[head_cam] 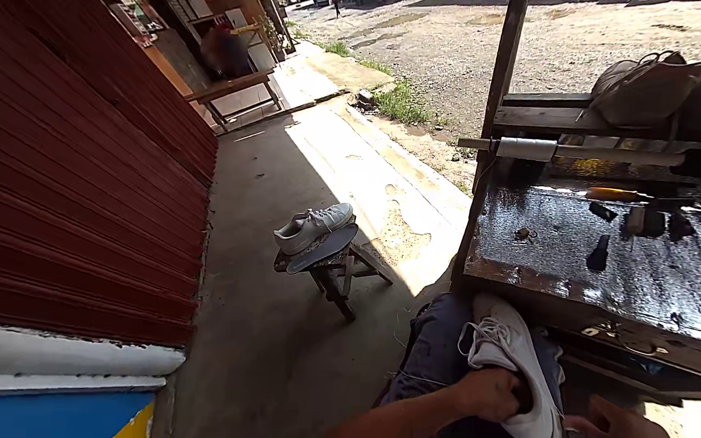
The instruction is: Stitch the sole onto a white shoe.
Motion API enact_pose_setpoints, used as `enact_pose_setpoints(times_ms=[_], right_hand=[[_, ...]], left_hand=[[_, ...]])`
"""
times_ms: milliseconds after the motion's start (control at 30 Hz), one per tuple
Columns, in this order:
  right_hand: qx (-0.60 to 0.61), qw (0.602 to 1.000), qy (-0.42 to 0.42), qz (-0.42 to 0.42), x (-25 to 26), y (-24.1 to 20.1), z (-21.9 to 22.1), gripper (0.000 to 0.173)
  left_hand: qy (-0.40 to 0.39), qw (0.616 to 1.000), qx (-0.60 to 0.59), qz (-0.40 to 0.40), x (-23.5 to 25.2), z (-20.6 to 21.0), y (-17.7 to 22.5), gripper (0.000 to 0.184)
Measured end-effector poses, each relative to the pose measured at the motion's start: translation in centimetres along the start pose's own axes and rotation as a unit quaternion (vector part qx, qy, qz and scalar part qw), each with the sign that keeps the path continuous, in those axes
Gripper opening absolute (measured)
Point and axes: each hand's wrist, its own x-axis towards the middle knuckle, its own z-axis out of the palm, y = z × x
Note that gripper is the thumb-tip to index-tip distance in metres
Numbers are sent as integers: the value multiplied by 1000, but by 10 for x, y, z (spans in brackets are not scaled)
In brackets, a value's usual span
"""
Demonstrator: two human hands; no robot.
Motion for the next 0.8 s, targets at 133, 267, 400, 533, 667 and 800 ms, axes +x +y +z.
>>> enact_pose_setpoints(times_ms=[133,267,400,533,667,800], right_hand=[[58,989,8,133,-15,25,7,63],[251,963,-7,98,-40,28,60,64],[541,838,47,-54,-70,8,102,58],[585,788,180,-70,-83,-15,99,27],[439,851,288,-14,-68,-31,83,18],[227,932,277,-46,-40,-41,60,22]], left_hand=[[31,999,-39,-3,-7,-1,2,23],[48,998,-26,-28,-3,8,2,25],[57,997,1,-46,-4,12,5,27],[68,997,7,-44,-4,13,3,26],[68,997,-2,-41,-3,12,0,25],[64,997,-1,-40,-2,10,1,25]])
